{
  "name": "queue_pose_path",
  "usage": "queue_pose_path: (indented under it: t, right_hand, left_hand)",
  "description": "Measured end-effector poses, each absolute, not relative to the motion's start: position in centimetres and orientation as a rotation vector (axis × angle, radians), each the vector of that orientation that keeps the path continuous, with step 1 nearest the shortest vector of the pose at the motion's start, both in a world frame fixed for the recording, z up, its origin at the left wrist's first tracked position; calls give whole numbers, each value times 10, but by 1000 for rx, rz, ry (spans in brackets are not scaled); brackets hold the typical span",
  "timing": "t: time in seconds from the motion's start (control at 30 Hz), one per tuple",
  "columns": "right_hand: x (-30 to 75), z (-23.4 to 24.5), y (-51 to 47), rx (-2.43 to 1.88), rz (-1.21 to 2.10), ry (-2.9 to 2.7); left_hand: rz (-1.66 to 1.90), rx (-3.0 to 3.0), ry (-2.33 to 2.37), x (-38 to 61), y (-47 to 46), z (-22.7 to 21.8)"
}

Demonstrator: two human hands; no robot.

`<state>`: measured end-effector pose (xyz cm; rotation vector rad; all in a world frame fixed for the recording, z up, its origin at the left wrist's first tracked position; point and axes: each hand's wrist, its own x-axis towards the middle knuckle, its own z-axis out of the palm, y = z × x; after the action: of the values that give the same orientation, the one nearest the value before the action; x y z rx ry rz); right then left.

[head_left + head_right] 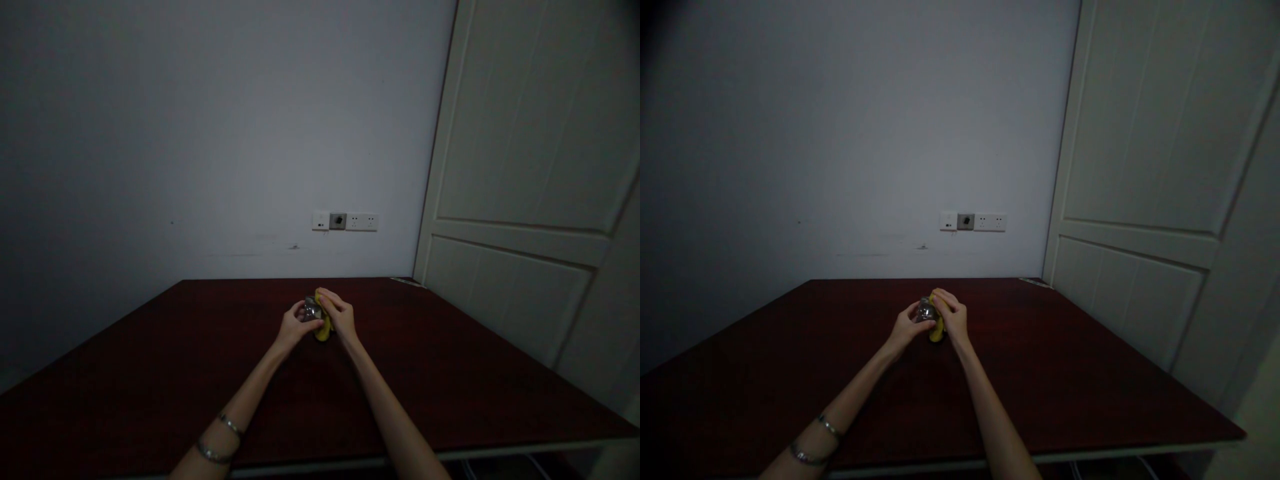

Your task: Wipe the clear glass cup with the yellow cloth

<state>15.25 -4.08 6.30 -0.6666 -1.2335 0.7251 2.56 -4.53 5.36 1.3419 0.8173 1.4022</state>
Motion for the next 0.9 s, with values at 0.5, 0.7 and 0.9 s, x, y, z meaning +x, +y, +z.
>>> queue_pose_path:
  t: [0.5,0.7,0.9]
  right_hand:
    - [155,61,-36,-709,670,-1253]
    - [151,65,-50,-618,596,-1506]
    - [151,62,-43,-731,573,-1403]
  left_hand:
    - [1410,1429,924,24,-41,50]
    - [1456,1478,990,20,-33,46]
    - [1401,1636,1047,21,-36,46]
